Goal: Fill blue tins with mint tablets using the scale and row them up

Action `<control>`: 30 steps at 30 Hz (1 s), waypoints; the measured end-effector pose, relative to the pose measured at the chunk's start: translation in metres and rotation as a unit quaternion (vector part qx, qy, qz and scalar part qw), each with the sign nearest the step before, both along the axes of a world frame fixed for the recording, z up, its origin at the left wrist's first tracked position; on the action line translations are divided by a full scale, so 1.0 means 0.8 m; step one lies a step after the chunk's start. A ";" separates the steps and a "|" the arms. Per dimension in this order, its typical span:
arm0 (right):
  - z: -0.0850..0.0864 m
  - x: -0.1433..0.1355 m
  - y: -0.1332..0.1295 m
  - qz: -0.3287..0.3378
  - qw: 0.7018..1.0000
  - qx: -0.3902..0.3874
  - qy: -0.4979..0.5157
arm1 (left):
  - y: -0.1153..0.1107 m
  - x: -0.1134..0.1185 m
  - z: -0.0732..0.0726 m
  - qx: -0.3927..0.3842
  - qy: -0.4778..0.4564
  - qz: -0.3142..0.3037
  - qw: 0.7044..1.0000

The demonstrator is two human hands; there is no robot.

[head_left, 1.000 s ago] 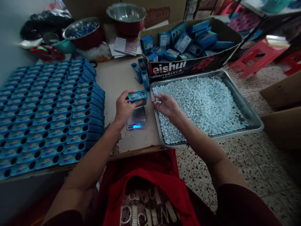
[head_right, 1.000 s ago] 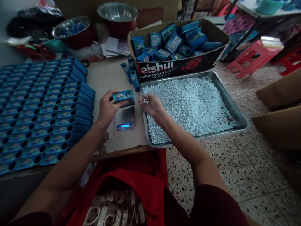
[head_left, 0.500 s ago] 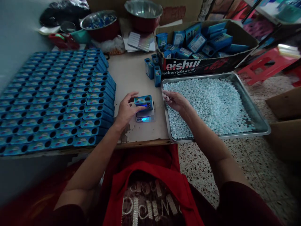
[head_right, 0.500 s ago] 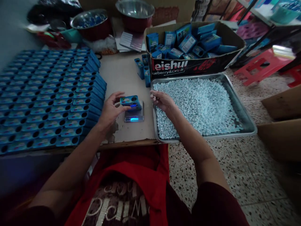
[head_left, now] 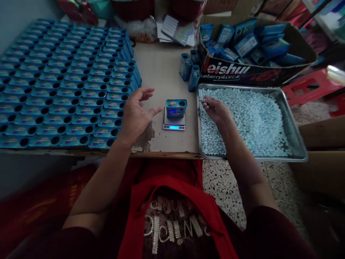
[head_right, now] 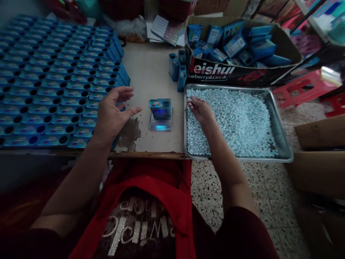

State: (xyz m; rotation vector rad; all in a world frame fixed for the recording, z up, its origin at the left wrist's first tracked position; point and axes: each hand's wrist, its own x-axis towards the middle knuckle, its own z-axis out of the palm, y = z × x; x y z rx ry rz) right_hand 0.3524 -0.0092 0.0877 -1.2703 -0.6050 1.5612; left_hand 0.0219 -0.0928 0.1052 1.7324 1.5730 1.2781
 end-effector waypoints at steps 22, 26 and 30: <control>0.071 -0.071 -0.009 0.249 0.947 0.128 -0.155 | 0.025 0.023 -0.020 0.001 0.036 -0.039 0.999; 0.070 -0.092 -0.005 0.268 0.913 0.170 -0.258 | 0.024 0.024 -0.028 -0.017 0.042 -0.043 0.998; 0.067 -0.095 -0.005 0.264 0.874 0.214 -0.346 | 0.025 0.028 -0.028 -0.031 0.053 -0.052 0.997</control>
